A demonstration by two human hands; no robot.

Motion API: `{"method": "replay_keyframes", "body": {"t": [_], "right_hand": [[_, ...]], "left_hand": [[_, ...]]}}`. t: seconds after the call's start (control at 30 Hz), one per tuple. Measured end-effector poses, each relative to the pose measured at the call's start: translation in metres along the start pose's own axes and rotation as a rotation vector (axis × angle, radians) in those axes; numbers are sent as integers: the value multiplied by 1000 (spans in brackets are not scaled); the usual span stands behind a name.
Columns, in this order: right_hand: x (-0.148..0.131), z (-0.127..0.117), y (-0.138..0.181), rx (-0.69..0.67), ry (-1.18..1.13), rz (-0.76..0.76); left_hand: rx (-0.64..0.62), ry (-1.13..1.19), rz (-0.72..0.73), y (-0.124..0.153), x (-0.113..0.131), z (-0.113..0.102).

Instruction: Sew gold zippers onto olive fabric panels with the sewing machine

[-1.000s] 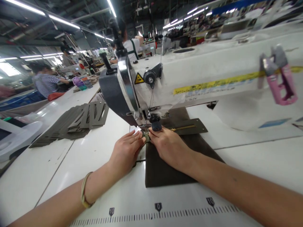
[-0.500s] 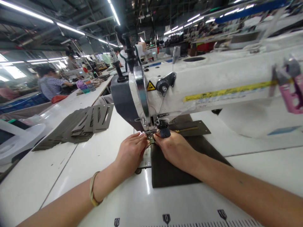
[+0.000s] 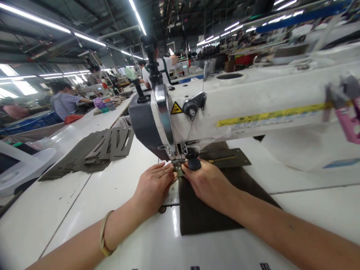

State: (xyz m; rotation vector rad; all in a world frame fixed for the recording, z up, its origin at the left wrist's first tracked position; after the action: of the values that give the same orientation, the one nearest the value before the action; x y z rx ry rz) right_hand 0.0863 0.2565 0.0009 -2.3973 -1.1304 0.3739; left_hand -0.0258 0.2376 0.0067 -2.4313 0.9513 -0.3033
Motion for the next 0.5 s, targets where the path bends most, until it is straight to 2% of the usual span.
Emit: {"method": "replay_keyframes", "body": {"t": [0.17,0.3,0.4,0.5], "right_hand": [[-1,1,3,14,-9,5],[0,4,2,16,46,36],[8,6,4,27,165,126],[13,8,18,-1,259,195]], "left_hand": [[-17,21,12,1,2,-2],[13,39,-34,2,-3,0],[-18,38,-124,5,-8,2],[-100,-74,-276,11,-8,2]]}}
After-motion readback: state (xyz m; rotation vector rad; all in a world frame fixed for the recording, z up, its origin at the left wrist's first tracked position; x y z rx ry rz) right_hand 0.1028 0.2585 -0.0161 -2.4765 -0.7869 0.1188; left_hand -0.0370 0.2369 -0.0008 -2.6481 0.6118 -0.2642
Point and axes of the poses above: each hand's wrist, its own y-axis away from the middle knuckle, its own z-axis out of the palm, x = y × z, the point moved 6 cm from there along -y, towards the middle knuckle
